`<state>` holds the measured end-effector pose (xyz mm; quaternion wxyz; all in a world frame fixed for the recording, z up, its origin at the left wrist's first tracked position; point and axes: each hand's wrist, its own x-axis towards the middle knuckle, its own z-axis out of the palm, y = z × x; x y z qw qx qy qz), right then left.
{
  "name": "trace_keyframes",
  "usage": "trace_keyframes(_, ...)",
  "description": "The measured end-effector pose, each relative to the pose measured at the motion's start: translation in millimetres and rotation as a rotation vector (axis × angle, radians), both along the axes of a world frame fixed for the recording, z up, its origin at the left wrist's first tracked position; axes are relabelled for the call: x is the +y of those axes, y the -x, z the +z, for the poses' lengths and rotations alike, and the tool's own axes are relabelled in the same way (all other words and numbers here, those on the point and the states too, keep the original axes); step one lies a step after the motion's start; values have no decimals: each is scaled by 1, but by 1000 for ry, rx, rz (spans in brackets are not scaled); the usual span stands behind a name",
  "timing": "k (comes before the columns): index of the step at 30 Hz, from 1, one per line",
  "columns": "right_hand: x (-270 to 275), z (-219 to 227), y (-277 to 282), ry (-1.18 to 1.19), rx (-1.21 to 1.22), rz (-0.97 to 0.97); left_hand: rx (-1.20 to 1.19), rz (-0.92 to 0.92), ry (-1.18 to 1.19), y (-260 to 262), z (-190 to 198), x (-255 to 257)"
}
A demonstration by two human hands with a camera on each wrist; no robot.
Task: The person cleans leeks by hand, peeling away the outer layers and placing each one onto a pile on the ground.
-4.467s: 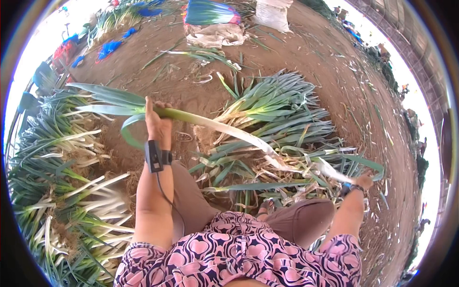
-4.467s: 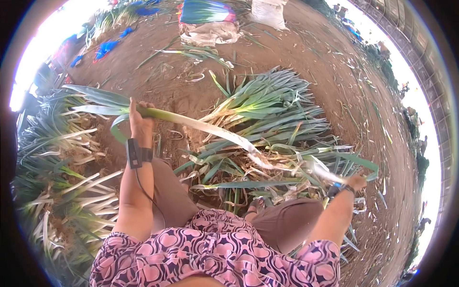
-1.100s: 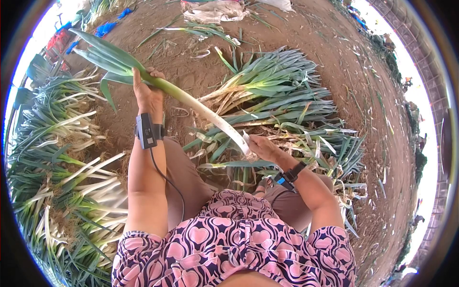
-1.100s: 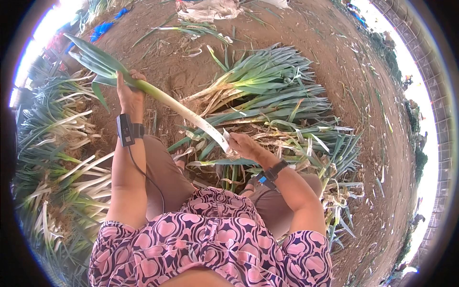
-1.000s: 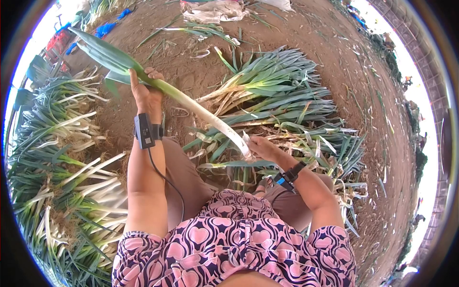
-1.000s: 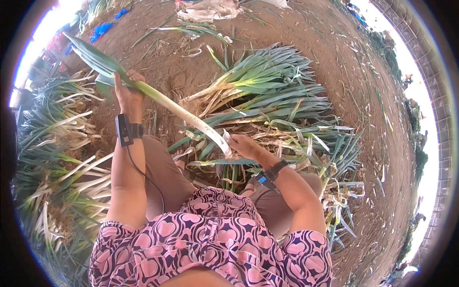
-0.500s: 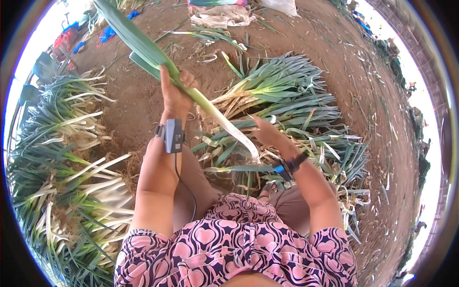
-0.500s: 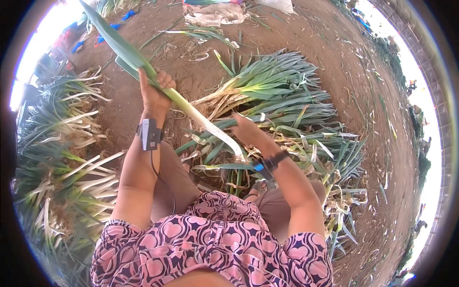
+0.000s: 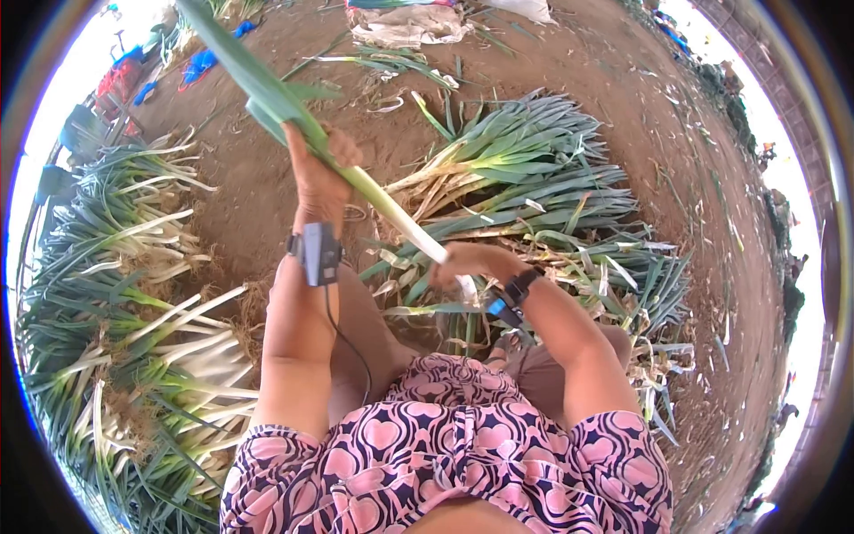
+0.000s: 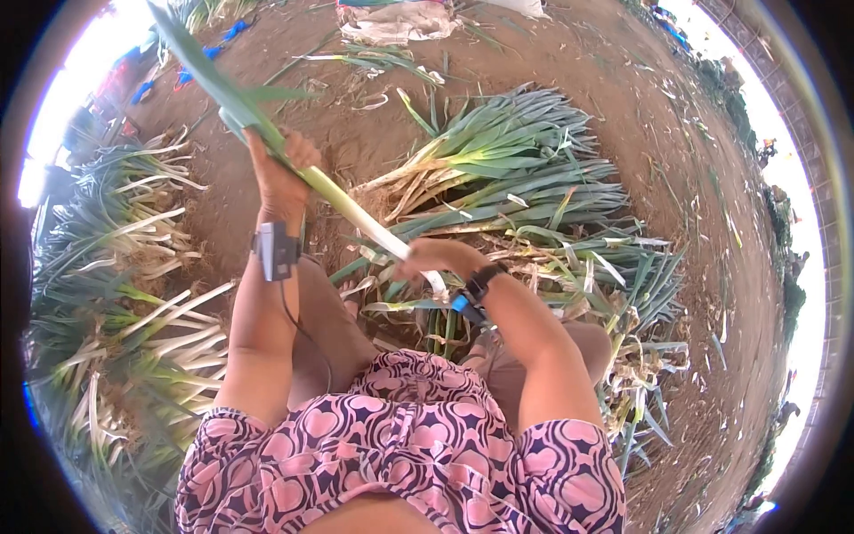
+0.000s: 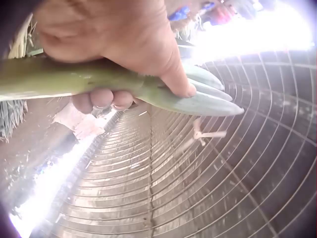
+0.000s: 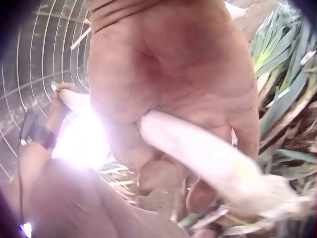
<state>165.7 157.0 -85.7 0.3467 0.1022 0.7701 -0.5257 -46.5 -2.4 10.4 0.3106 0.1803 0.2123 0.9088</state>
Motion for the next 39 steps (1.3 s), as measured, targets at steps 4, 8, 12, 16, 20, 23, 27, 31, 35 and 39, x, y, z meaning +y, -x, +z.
trace_keyframes(4, 24, -5, -63, -68, -109, -238, -147, 170, 41, 11, 5, -14)
trace_keyframes(8, 33, -34, -79, 175, -122, -402, -260, 388, 201, 6, 6, -2)
trace_keyframes(12, 30, -30, -76, 125, -10, -605, -174, 420, 263, 16, -4, -1)
trace_keyframes(16, 19, -35, -74, -615, 553, -360, 106, 554, 539, 16, -13, 3)
trace_keyframes(20, 11, 4, -75, -97, 88, -204, 127, 353, 502, 16, -7, -4)
trace_keyframes(23, 11, 13, -78, 15, -47, -152, 12, 178, 389, 22, -13, -5)
trace_keyframes(27, -1, 17, -63, -236, 170, -133, -105, 193, 330, 16, -18, 5)
trace_keyframes(31, -24, 11, -13, -504, 541, -255, -142, 204, 372, -8, -23, 22)
trace_keyframes(35, -43, 25, 48, -664, 1004, -375, -185, 127, 430, -34, -19, 32)
trace_keyframes(39, -52, 35, 63, -789, 1080, -379, -189, 71, 300, -32, -33, 34)
